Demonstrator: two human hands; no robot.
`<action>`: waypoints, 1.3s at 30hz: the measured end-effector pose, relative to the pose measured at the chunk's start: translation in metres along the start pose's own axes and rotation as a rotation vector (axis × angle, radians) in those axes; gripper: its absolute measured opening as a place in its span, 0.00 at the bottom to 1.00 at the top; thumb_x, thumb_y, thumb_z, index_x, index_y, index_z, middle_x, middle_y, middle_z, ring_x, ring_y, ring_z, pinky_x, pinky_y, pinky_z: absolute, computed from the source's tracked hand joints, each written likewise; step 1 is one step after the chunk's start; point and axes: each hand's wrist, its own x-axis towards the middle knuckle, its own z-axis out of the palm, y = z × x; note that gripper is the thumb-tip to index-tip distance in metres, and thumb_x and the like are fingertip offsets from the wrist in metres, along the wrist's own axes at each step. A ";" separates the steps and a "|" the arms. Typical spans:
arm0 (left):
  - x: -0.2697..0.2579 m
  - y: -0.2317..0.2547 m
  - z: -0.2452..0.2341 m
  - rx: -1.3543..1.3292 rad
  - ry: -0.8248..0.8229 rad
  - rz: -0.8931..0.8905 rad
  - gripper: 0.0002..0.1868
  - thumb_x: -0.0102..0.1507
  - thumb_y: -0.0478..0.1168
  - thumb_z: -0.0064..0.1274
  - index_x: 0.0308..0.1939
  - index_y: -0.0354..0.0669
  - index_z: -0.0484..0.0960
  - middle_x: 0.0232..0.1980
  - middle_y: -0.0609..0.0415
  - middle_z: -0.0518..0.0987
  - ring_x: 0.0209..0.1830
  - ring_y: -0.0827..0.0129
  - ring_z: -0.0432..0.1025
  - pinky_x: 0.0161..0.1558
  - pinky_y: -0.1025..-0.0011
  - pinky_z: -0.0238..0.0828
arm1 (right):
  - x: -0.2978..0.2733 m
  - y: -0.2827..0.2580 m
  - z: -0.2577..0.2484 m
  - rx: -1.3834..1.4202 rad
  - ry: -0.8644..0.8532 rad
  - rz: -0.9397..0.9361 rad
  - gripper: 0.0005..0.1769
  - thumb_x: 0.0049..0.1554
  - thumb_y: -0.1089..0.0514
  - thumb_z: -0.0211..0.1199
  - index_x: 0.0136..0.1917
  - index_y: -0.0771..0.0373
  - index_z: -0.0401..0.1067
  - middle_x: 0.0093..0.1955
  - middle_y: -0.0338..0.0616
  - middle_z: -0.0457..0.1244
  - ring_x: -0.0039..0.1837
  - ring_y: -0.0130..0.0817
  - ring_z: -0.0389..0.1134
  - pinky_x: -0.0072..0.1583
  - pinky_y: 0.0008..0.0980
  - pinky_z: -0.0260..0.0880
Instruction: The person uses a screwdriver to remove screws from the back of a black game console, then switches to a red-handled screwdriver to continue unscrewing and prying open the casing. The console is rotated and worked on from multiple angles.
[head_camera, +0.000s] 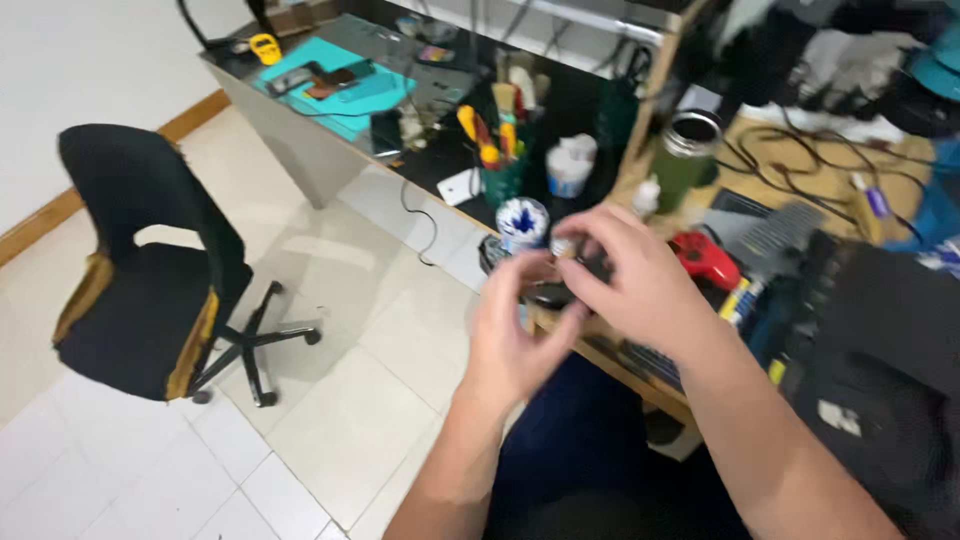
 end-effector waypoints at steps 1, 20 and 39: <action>0.014 -0.015 -0.006 0.008 0.009 0.003 0.30 0.61 0.42 0.78 0.64 0.41 0.83 0.51 0.43 0.87 0.54 0.42 0.85 0.57 0.50 0.84 | 0.024 0.006 0.009 0.006 -0.003 -0.011 0.18 0.63 0.61 0.73 0.65 0.68 0.80 0.53 0.60 0.72 0.54 0.59 0.76 0.55 0.54 0.78; 0.104 -0.163 -0.033 0.256 -0.003 -0.451 0.43 0.65 0.45 0.72 0.81 0.36 0.70 0.64 0.42 0.83 0.69 0.43 0.79 0.69 0.46 0.80 | 0.223 0.152 0.142 -0.494 -0.215 0.261 0.18 0.66 0.48 0.68 0.63 0.56 0.86 0.59 0.52 0.71 0.66 0.58 0.77 0.66 0.57 0.80; 0.179 -0.235 0.009 0.308 0.080 -0.279 0.37 0.69 0.25 0.51 0.85 0.32 0.70 0.72 0.27 0.79 0.76 0.28 0.74 0.78 0.39 0.70 | 0.265 0.224 0.133 -0.598 -0.387 0.246 0.22 0.62 0.54 0.66 0.68 0.54 0.86 0.65 0.57 0.74 0.69 0.61 0.78 0.70 0.57 0.78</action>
